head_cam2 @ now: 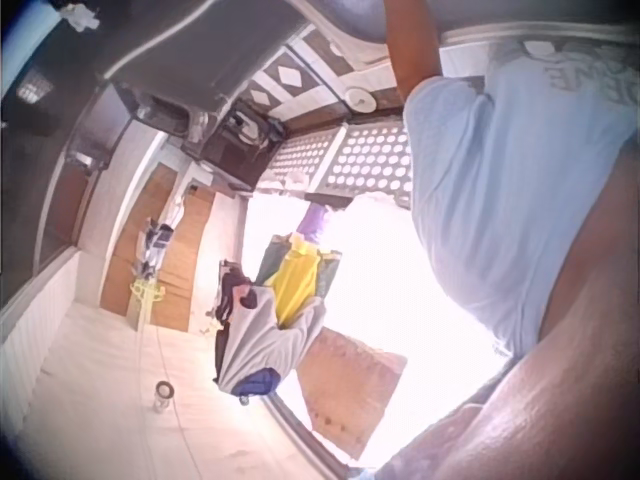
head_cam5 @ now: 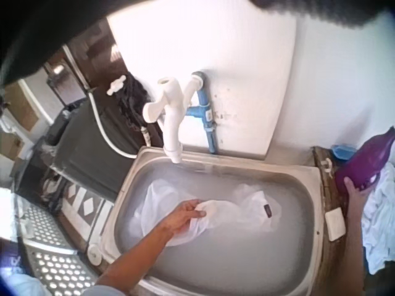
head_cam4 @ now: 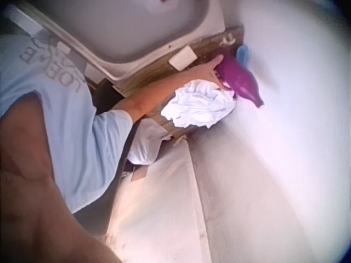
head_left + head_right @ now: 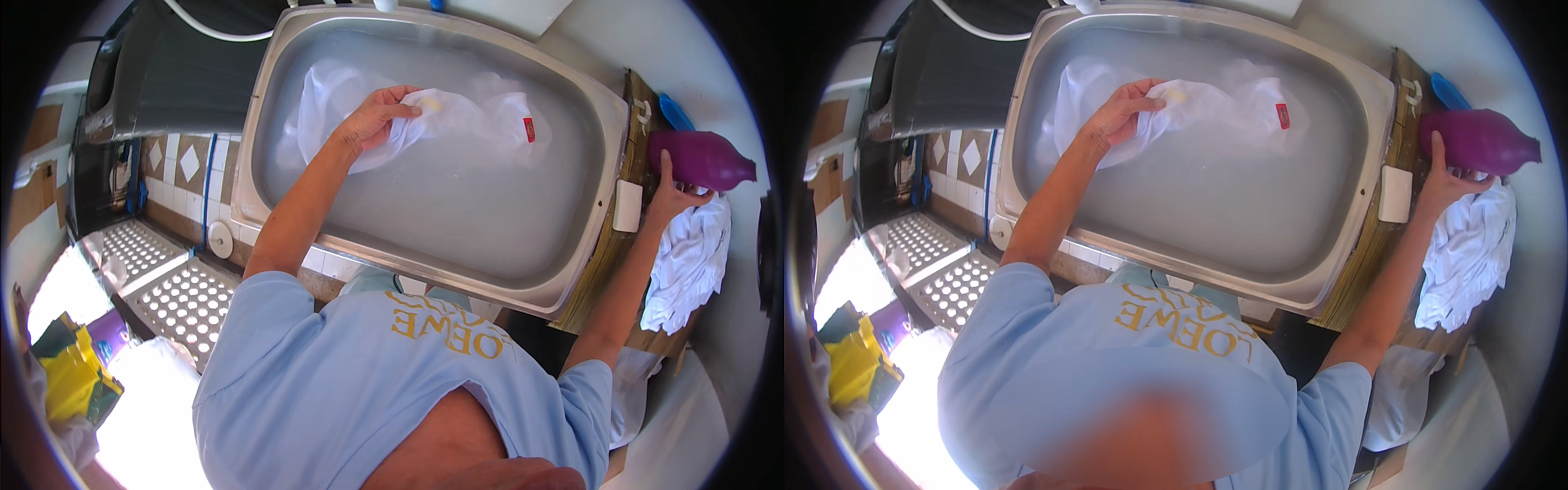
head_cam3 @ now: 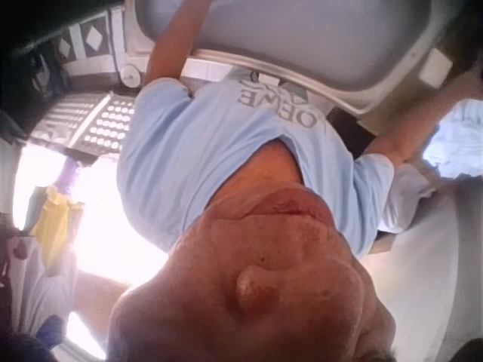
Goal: The person washes a white t-shirt by hand in a sink filled with soapy water, scrubbing the fabric against itself, rinsing it, and applying a liquid cleaning agent from a purple bottle to a specific spot before scrubbing it again.
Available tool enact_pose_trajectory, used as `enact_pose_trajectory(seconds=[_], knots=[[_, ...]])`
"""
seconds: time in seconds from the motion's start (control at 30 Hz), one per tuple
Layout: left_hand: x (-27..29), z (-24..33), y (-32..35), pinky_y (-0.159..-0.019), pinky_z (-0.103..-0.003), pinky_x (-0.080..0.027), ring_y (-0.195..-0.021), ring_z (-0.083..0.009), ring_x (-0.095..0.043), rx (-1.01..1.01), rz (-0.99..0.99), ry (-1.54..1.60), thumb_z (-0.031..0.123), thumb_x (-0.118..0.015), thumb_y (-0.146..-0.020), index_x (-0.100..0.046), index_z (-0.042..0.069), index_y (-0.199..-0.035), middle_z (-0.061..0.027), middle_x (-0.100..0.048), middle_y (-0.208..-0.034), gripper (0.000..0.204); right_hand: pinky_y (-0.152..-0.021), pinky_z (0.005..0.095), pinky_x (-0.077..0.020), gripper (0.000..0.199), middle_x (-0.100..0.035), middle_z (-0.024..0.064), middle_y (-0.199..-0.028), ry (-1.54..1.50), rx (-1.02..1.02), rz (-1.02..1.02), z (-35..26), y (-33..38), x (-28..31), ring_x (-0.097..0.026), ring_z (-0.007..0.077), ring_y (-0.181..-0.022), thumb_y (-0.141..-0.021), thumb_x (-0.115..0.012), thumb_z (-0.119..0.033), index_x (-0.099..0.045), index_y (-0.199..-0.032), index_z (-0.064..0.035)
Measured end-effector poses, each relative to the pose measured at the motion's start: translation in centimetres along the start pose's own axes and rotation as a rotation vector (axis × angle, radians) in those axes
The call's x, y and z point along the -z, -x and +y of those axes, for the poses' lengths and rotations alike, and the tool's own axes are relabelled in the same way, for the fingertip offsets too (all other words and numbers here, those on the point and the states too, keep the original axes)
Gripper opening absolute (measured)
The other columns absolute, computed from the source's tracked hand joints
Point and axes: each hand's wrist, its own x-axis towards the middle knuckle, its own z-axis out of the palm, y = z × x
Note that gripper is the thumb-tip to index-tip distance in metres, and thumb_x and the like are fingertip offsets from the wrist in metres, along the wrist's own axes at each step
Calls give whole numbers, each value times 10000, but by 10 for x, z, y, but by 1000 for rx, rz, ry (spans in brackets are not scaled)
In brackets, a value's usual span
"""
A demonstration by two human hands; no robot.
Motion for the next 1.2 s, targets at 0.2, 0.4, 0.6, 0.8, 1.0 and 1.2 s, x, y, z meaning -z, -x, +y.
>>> enact_pose_trajectory(seconds=[0.2,0.4,0.6,0.8,1.0,1.2], knots=[[-10,-9,6,-895,-278,-472,-986,-165,-606,-14,92,22,86,-584,-861,-532,-24,-1209,-95,-629,-1087,369,-1014,390,-385,1111,-382,209,-1293,43,148,-1,9,-23,-15,-438,301,-1172,-536,-906,-273,-206,-1329,68],[-13,-6,16,-874,-268,-479,-963,-154,-613,-60,162,102,117,-588,-881,-604,-6,-1122,-79,-651,-1037,271,-998,382,-385,941,-462,167,-1239,-73,178,-173,-42,-12,-21,-478,281,-1131,-561,-895,-216,-344,-1279,43],[-2,3,24,-858,-268,-484,-932,-145,-617,-138,184,225,135,-584,-896,-619,4,-1098,-63,-656,-1015,244,-986,367,-378,993,-470,169,-1264,81,226,-791,-139,46,-38,-481,257,-1149,-547,-860,-229,-327,-1355,-7],[6,11,25,-867,-272,-476,-952,-150,-609,-204,129,357,141,-583,-900,-604,8,-1128,-64,-646,-1045,265,-892,408,-449,938,-519,181,-1141,44,438,-1142,-161,119,-88,-536,355,-1040,-530,-770,-141,-340,-1361,-79],[0,27,37,-815,-278,-516,-894,-156,-640,-239,155,466,79,-637,-853,-628,4,-1089,-80,-667,-993,247,-858,426,-464,886,-508,184,-1111,169,393,-1205,-180,136,-99,-541,360,-1001,-551,-730,-123,-351,-1351,-106],[1,31,38,-780,-270,-523,-864,-137,-638,-270,187,473,86,-664,-838,-666,34,-1048,-62,-679,-960,217,-852,429,-470,892,-506,188,-1104,239,389,-1185,-195,138,-98,-547,371,-982,-542,-735,-117,-353,-1348,-107]])
